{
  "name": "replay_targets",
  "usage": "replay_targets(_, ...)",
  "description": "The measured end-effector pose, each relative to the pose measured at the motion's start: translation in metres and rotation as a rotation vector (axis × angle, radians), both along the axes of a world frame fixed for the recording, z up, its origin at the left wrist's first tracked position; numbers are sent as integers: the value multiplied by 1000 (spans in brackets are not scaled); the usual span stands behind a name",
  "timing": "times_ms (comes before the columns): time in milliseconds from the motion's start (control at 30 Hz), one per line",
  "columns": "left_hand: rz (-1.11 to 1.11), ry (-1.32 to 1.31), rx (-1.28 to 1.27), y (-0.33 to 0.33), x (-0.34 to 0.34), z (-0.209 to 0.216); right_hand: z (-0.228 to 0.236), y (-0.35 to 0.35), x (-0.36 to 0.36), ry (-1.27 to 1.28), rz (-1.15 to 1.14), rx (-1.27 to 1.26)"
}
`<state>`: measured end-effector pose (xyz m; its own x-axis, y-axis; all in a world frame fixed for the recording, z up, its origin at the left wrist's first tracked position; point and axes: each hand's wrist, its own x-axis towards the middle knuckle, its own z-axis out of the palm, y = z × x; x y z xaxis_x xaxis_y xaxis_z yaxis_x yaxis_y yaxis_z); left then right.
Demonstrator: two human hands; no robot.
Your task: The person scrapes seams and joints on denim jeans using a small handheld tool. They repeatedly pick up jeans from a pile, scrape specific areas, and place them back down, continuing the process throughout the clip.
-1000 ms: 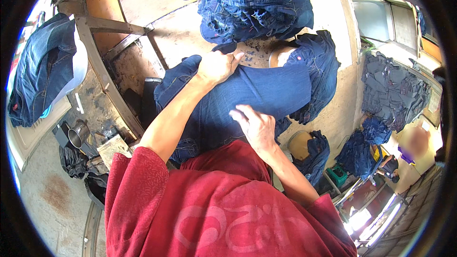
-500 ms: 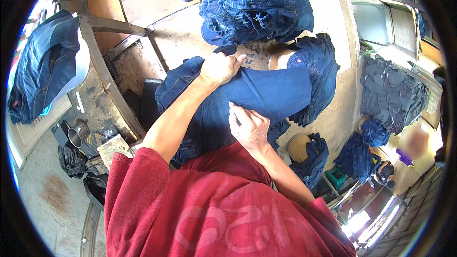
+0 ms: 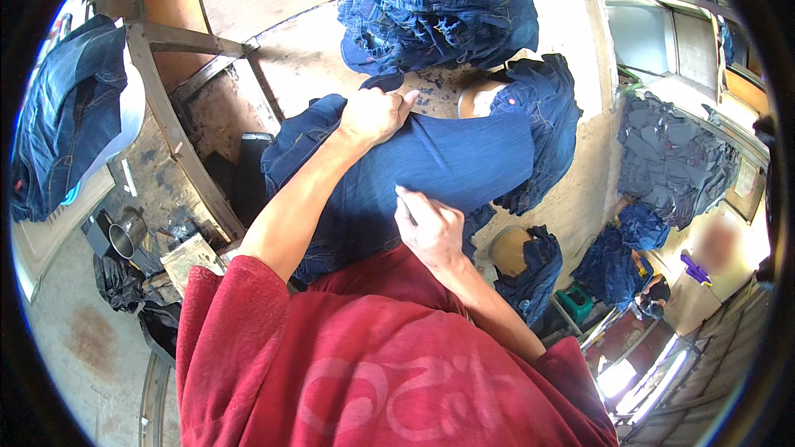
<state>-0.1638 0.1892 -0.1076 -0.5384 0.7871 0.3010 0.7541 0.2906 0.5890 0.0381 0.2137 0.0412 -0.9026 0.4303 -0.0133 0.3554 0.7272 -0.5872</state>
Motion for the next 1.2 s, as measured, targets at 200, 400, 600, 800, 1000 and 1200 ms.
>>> replay_targets(200,11,-27,-25,1,0,-1,-7,-5,-7,-175,55,102)
replay_targets(400,-16,-152,-231,-1,0,1,11,-6,10,-118,-7,10)
replay_targets(600,-19,-109,-175,-1,0,0,-7,1,-5,-105,35,36)
replay_targets(800,12,15,-23,0,1,-4,10,-4,6,-159,22,40)
replay_targets(1000,12,21,-23,1,3,-6,0,2,-3,-95,-9,-16)
replay_targets(1200,14,-2,-28,0,2,-3,5,5,3,-146,38,-22)
